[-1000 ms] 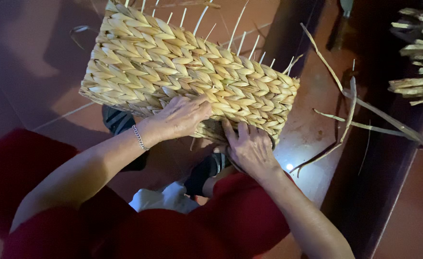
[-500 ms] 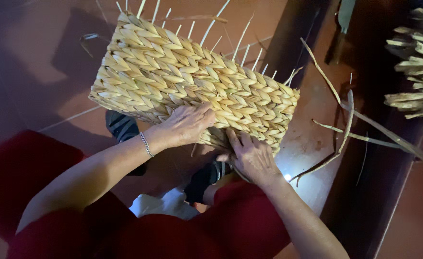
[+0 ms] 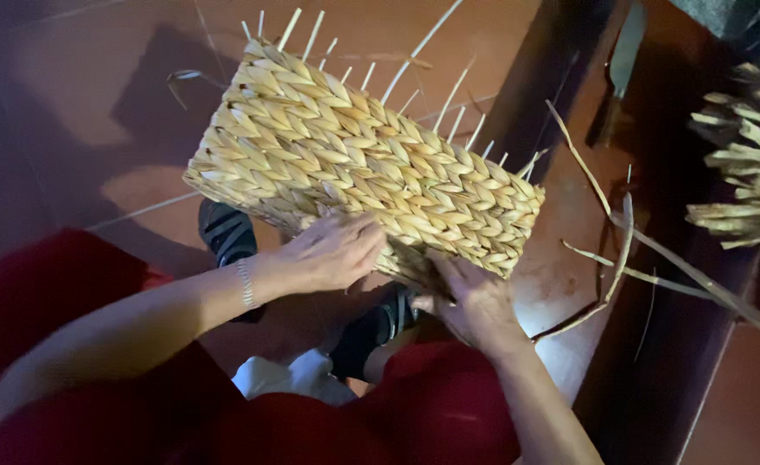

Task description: The person sits on the floor weaving a water hyacinth basket, using scissors to trim protruding straw ends and tucking loose strands into the weave. They press the woven sides flat, fit a thin bamboo strip along the rim, and reach for additional strands to continue the weave.

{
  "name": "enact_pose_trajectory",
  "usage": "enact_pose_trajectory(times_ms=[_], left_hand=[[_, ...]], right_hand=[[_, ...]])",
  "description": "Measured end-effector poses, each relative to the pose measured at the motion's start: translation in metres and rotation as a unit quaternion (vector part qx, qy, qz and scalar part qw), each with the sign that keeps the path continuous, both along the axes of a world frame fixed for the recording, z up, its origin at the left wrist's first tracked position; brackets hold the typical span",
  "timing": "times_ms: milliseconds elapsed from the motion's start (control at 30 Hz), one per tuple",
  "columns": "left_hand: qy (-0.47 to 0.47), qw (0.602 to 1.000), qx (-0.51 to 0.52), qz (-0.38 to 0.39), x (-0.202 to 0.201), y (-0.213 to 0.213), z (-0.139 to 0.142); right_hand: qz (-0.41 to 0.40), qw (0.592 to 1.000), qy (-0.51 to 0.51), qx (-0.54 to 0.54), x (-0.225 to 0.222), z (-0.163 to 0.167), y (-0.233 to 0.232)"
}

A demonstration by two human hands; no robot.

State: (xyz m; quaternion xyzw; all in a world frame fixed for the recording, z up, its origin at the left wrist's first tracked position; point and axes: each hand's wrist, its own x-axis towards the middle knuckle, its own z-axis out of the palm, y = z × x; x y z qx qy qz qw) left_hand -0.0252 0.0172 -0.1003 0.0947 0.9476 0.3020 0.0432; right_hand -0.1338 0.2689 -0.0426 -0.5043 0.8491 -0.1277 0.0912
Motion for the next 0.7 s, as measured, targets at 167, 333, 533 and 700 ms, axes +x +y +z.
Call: enact_pose_trajectory(times_ms=[167,333,533,700], left_hand=[[-0.295,0.954,0.021,0.054,0.032,-0.051,0.028],[-0.357,0.919,-0.160,0.058,0.015,-0.122,0.051],[-0.108,0.971,-0.038,0.210,0.000,-0.176,0.065],[-0.189,0.952,0.016,0.242,-0.005,-0.190,0.047]], right_hand=[[-0.113,0.986,-0.090,0.086,-0.014,-0.003,0.004],[-0.085,0.991,-0.084,0.061,-0.016,-0.015,-0.002],[-0.083,0.994,-0.057,0.042,-0.016,-0.009,-0.017],[-0.090,0.996,-0.026,0.006,-0.020,-0.002,-0.040]])
